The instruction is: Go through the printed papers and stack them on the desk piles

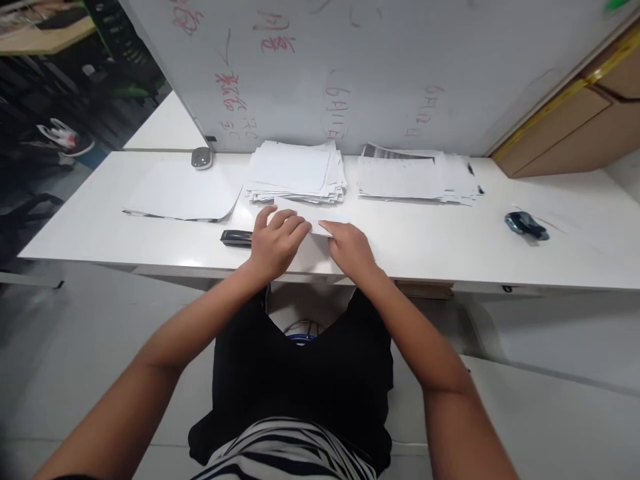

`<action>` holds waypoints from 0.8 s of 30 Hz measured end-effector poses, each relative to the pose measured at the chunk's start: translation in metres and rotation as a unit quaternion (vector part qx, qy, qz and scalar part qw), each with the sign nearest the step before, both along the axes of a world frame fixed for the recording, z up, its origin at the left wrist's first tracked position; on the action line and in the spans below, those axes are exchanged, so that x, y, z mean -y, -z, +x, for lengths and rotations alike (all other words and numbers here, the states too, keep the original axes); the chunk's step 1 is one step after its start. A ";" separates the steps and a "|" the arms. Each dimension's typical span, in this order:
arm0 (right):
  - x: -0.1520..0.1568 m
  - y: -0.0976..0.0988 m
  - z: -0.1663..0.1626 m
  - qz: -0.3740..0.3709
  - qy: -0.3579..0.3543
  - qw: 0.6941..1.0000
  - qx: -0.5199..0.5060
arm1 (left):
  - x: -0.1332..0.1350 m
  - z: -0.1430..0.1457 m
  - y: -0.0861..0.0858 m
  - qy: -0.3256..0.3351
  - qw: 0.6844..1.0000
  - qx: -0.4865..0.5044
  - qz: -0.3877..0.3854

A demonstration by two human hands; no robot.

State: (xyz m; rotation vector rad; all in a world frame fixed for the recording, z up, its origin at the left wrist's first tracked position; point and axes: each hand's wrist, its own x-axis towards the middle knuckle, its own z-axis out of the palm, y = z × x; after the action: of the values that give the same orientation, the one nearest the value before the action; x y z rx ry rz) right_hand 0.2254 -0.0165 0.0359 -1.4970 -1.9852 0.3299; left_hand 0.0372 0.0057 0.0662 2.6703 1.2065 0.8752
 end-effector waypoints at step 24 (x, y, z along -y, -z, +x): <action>-0.019 0.013 0.004 -0.031 0.092 0.903 -0.419 | -0.035 0.003 0.025 0.073 0.805 0.452 -0.376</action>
State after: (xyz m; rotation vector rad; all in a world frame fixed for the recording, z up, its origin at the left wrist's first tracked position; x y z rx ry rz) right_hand 0.2296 0.0028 0.0232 -1.2533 -1.1468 0.8035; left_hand 0.0403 0.0405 0.0412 1.3816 0.8075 1.1168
